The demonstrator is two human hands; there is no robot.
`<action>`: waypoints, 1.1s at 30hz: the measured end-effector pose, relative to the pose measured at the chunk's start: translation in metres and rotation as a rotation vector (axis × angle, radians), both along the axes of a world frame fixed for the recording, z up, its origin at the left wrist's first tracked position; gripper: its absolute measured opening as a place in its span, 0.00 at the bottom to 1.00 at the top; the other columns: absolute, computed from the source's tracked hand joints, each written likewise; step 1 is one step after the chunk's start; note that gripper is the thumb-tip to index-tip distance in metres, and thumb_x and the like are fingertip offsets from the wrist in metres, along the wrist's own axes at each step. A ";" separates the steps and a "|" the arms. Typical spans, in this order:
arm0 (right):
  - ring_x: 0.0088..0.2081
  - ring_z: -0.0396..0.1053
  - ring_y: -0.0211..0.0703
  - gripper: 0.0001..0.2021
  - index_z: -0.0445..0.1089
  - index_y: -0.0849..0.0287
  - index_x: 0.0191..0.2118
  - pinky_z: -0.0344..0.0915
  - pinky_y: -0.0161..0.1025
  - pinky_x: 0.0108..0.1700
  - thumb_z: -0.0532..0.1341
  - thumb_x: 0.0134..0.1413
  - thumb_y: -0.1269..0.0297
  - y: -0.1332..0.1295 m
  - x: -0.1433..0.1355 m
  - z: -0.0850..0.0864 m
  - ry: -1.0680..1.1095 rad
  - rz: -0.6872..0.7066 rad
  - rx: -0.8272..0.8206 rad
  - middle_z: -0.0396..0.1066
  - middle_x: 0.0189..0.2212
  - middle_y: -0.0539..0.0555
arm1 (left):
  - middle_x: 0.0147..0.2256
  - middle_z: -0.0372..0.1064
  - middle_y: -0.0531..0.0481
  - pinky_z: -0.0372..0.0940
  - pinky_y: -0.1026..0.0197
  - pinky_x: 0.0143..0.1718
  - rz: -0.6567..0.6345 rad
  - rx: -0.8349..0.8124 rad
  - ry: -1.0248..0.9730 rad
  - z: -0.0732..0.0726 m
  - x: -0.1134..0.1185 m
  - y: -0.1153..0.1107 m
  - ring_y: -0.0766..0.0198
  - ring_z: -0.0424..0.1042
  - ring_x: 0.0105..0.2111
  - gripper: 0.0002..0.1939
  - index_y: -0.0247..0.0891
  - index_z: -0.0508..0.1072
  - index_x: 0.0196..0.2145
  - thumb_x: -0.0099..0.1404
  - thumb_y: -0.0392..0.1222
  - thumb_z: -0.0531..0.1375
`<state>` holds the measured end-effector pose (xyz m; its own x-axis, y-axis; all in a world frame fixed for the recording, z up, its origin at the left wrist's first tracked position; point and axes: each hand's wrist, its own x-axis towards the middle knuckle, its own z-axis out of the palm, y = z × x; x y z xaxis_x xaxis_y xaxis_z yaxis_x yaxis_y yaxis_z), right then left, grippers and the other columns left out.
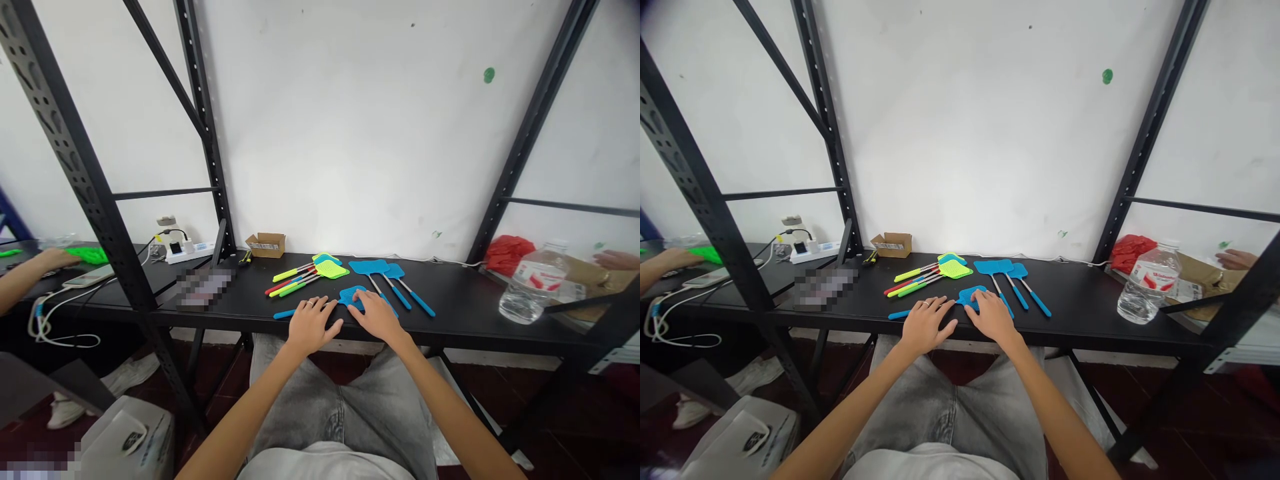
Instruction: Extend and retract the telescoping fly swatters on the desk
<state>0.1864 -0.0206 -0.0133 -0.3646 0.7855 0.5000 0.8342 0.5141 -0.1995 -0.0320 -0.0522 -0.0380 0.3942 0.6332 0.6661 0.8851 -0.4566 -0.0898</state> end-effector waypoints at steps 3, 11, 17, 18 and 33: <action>0.47 0.70 0.51 0.10 0.66 0.54 0.44 0.60 0.41 0.43 0.54 0.67 0.55 0.000 0.000 0.000 -0.004 0.001 0.002 0.74 0.42 0.56 | 0.56 0.72 0.43 0.62 0.45 0.52 -0.008 0.008 -0.011 0.000 0.000 0.000 0.47 0.70 0.54 0.24 0.44 0.71 0.59 0.72 0.57 0.52; 0.46 0.70 0.51 0.10 0.66 0.55 0.44 0.60 0.40 0.42 0.54 0.68 0.55 0.000 0.000 0.000 -0.004 -0.001 -0.001 0.74 0.42 0.56 | 0.56 0.72 0.43 0.63 0.46 0.52 -0.005 0.021 -0.001 0.001 0.000 0.000 0.48 0.70 0.54 0.24 0.43 0.71 0.59 0.72 0.57 0.53; 0.47 0.71 0.50 0.10 0.66 0.54 0.44 0.60 0.41 0.43 0.54 0.68 0.55 0.000 0.000 0.000 0.001 -0.001 0.010 0.74 0.43 0.56 | 0.56 0.72 0.44 0.63 0.46 0.52 0.012 0.019 0.013 0.001 0.001 -0.001 0.48 0.70 0.54 0.24 0.43 0.71 0.59 0.73 0.57 0.52; 0.47 0.71 0.50 0.10 0.66 0.54 0.44 0.60 0.41 0.43 0.54 0.68 0.55 0.000 0.000 0.000 0.001 0.001 0.010 0.74 0.43 0.56 | 0.56 0.72 0.44 0.63 0.46 0.52 0.011 0.019 0.014 0.001 0.001 -0.001 0.48 0.70 0.54 0.24 0.43 0.71 0.59 0.73 0.57 0.52; 0.47 0.71 0.50 0.09 0.66 0.54 0.43 0.60 0.40 0.42 0.55 0.67 0.55 0.000 0.001 -0.002 0.021 0.004 0.013 0.74 0.42 0.55 | 0.56 0.72 0.44 0.62 0.46 0.52 0.004 0.023 0.005 0.001 0.001 0.000 0.48 0.70 0.54 0.24 0.43 0.71 0.59 0.73 0.57 0.52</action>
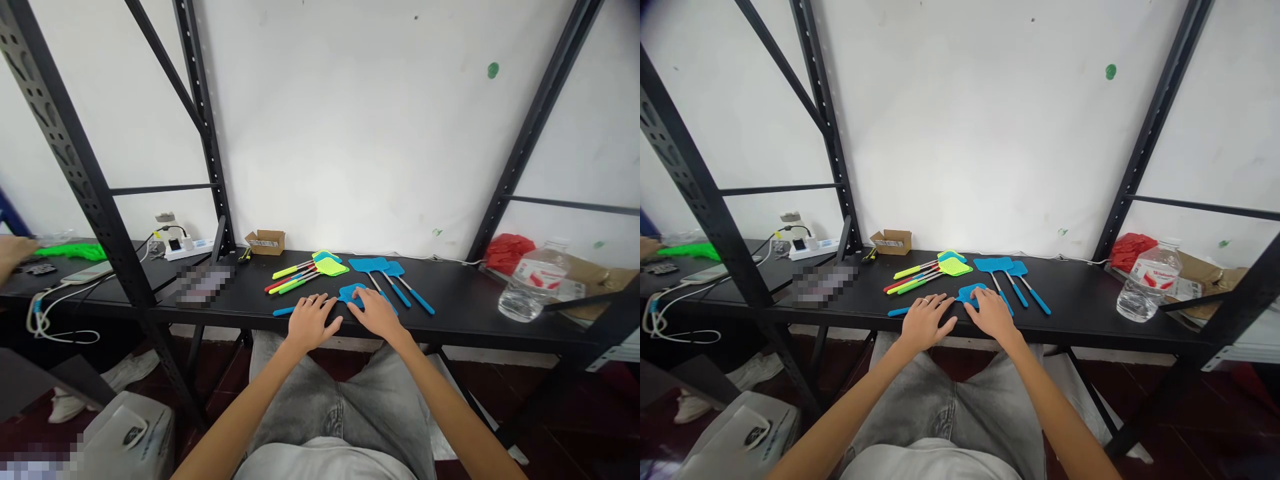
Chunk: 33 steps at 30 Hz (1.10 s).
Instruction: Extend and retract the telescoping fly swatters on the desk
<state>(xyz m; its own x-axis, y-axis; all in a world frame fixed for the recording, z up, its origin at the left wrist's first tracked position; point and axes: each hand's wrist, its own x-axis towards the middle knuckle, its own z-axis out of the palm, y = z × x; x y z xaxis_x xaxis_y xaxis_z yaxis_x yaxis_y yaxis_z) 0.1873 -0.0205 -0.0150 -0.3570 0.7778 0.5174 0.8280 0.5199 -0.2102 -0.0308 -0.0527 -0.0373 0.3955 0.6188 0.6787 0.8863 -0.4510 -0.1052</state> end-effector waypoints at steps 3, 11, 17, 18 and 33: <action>0.46 0.71 0.50 0.09 0.66 0.54 0.43 0.60 0.40 0.42 0.55 0.67 0.55 0.000 0.000 0.000 -0.005 -0.007 0.006 0.74 0.42 0.55 | 0.56 0.72 0.44 0.62 0.47 0.52 -0.003 0.002 -0.003 0.000 0.000 0.000 0.49 0.70 0.54 0.24 0.43 0.71 0.59 0.73 0.57 0.51; 0.47 0.71 0.50 0.09 0.66 0.54 0.44 0.60 0.40 0.43 0.55 0.67 0.55 0.000 0.000 0.001 -0.002 -0.003 -0.010 0.74 0.42 0.56 | 0.56 0.72 0.43 0.63 0.46 0.52 -0.004 -0.002 -0.005 0.000 0.000 0.000 0.48 0.70 0.54 0.25 0.44 0.71 0.59 0.73 0.57 0.52; 0.47 0.70 0.50 0.10 0.66 0.54 0.44 0.60 0.41 0.44 0.55 0.67 0.54 0.001 0.000 0.000 -0.016 -0.017 -0.014 0.74 0.43 0.56 | 0.56 0.72 0.43 0.62 0.46 0.53 0.009 -0.021 0.006 0.001 0.000 0.000 0.48 0.70 0.55 0.25 0.43 0.71 0.59 0.73 0.58 0.51; 0.48 0.70 0.50 0.10 0.66 0.54 0.44 0.60 0.41 0.43 0.55 0.67 0.54 0.001 0.000 0.000 -0.019 -0.020 -0.014 0.74 0.43 0.56 | 0.56 0.72 0.43 0.62 0.46 0.53 0.011 -0.022 0.006 0.001 0.000 0.000 0.48 0.69 0.55 0.25 0.43 0.71 0.59 0.73 0.58 0.51; 0.47 0.70 0.50 0.10 0.67 0.54 0.43 0.60 0.41 0.43 0.54 0.67 0.54 0.001 0.000 0.001 -0.025 -0.019 -0.017 0.74 0.42 0.56 | 0.57 0.72 0.43 0.63 0.45 0.53 0.001 -0.027 0.002 0.001 -0.001 -0.001 0.47 0.69 0.55 0.25 0.43 0.71 0.60 0.73 0.57 0.51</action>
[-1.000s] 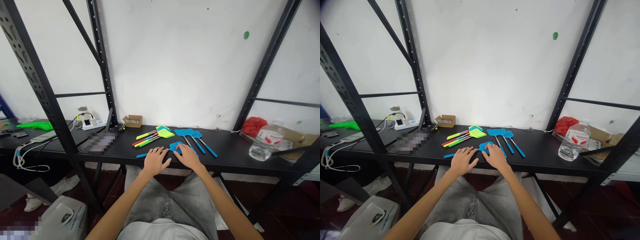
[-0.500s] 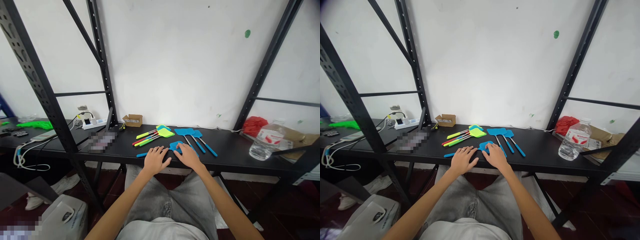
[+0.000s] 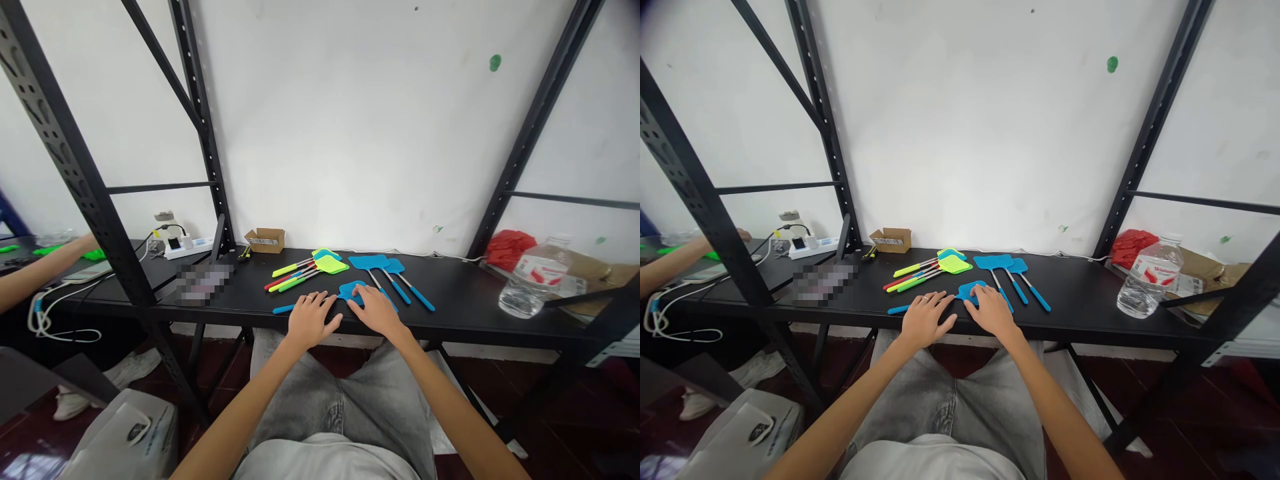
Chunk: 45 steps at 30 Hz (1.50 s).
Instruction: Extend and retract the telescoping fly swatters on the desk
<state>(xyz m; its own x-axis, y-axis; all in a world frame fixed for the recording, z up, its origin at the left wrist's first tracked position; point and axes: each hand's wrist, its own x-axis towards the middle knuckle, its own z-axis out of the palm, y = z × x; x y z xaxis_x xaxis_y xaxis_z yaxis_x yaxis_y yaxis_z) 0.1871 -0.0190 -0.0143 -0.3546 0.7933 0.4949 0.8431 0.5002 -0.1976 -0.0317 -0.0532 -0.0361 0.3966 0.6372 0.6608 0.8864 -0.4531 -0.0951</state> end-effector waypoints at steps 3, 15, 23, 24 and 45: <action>0.46 0.70 0.50 0.11 0.67 0.54 0.44 0.60 0.41 0.44 0.54 0.67 0.53 0.001 0.000 0.000 0.004 0.005 -0.006 0.74 0.42 0.56 | 0.57 0.72 0.43 0.62 0.46 0.54 0.004 -0.005 0.006 0.001 0.000 -0.001 0.48 0.69 0.55 0.25 0.44 0.71 0.60 0.73 0.58 0.51; 0.48 0.70 0.51 0.10 0.67 0.54 0.44 0.61 0.41 0.45 0.56 0.67 0.54 0.000 0.000 -0.001 -0.013 -0.012 0.012 0.75 0.43 0.56 | 0.57 0.72 0.44 0.62 0.46 0.53 -0.006 0.003 0.000 0.001 0.001 -0.001 0.48 0.69 0.54 0.25 0.44 0.70 0.59 0.73 0.57 0.51; 0.49 0.70 0.52 0.11 0.67 0.54 0.44 0.61 0.42 0.46 0.55 0.67 0.54 0.000 0.000 0.000 -0.017 -0.003 0.004 0.75 0.43 0.57 | 0.57 0.72 0.44 0.62 0.46 0.53 -0.007 0.000 -0.010 0.000 0.001 0.000 0.48 0.69 0.55 0.25 0.44 0.71 0.59 0.73 0.58 0.51; 0.49 0.70 0.52 0.11 0.67 0.54 0.44 0.61 0.42 0.46 0.54 0.67 0.54 0.001 0.000 0.001 -0.014 0.002 -0.001 0.75 0.43 0.57 | 0.57 0.72 0.43 0.62 0.46 0.53 -0.009 0.000 -0.010 0.000 0.001 0.000 0.48 0.69 0.54 0.25 0.44 0.71 0.59 0.73 0.58 0.51; 0.49 0.70 0.52 0.12 0.68 0.54 0.45 0.62 0.42 0.46 0.54 0.67 0.53 0.003 0.000 -0.003 -0.011 0.001 0.014 0.75 0.44 0.57 | 0.57 0.72 0.44 0.62 0.46 0.52 -0.006 -0.004 -0.005 0.001 0.001 0.000 0.48 0.69 0.54 0.24 0.45 0.70 0.59 0.73 0.57 0.51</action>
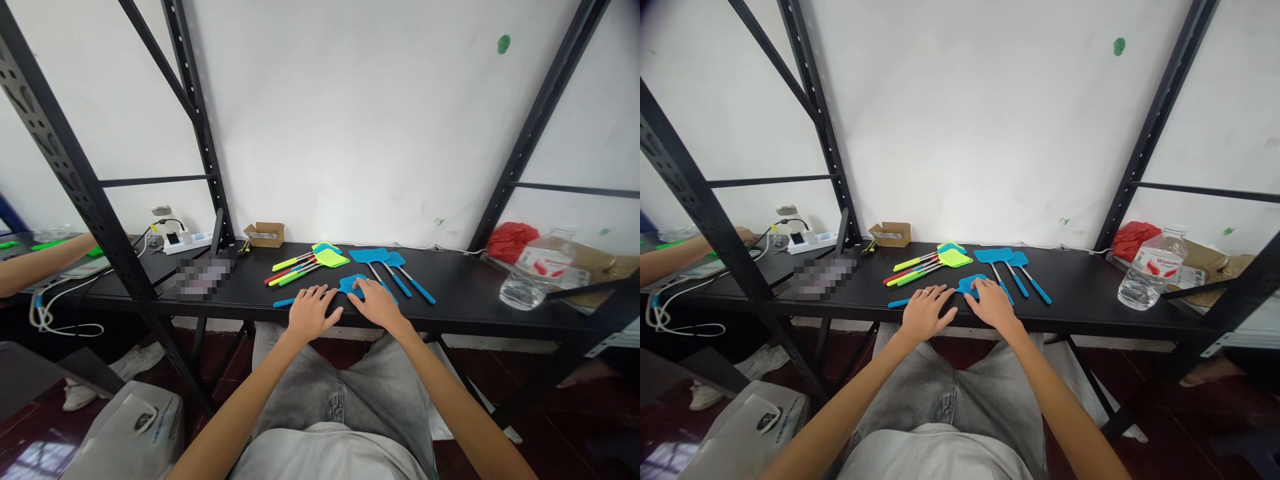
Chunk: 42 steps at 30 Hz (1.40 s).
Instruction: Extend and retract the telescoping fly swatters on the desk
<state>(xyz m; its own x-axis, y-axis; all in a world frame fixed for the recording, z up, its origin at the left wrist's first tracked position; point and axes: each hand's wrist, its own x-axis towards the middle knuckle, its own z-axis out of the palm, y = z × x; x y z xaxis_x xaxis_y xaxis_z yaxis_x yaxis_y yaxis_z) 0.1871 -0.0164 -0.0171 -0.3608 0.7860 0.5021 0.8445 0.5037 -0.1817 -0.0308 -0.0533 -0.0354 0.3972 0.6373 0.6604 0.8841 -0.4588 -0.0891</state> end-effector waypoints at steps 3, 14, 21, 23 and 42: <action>0.49 0.70 0.52 0.12 0.67 0.54 0.45 0.62 0.42 0.46 0.54 0.67 0.53 0.000 0.000 0.000 0.000 -0.003 -0.007 0.75 0.44 0.58 | 0.56 0.72 0.44 0.62 0.46 0.53 0.000 0.002 0.002 0.000 0.000 0.000 0.48 0.69 0.54 0.25 0.44 0.70 0.59 0.73 0.57 0.51; 0.48 0.71 0.51 0.12 0.67 0.54 0.45 0.62 0.41 0.44 0.54 0.68 0.53 0.000 0.000 0.000 0.000 0.004 0.004 0.75 0.43 0.57 | 0.57 0.71 0.44 0.62 0.46 0.52 0.003 -0.002 0.011 0.000 0.000 0.000 0.48 0.69 0.54 0.25 0.43 0.70 0.60 0.74 0.58 0.50; 0.48 0.71 0.51 0.12 0.67 0.55 0.44 0.62 0.41 0.44 0.54 0.68 0.53 -0.001 0.001 0.001 -0.005 0.005 0.008 0.75 0.43 0.56 | 0.57 0.72 0.44 0.62 0.47 0.52 0.002 0.005 0.017 0.001 0.000 -0.001 0.49 0.70 0.54 0.25 0.43 0.70 0.59 0.74 0.57 0.50; 0.48 0.71 0.51 0.12 0.67 0.55 0.44 0.61 0.41 0.44 0.54 0.68 0.53 -0.001 0.001 0.001 -0.004 0.004 0.008 0.75 0.43 0.56 | 0.57 0.72 0.44 0.62 0.47 0.52 0.004 0.007 0.015 0.001 0.000 -0.001 0.49 0.70 0.54 0.25 0.43 0.70 0.60 0.74 0.57 0.50; 0.49 0.70 0.52 0.11 0.67 0.55 0.44 0.61 0.41 0.44 0.55 0.68 0.53 -0.003 -0.001 0.003 -0.015 -0.011 0.001 0.75 0.43 0.57 | 0.56 0.72 0.44 0.63 0.47 0.52 0.011 0.023 0.016 0.000 0.000 -0.001 0.48 0.70 0.54 0.24 0.43 0.71 0.59 0.73 0.57 0.52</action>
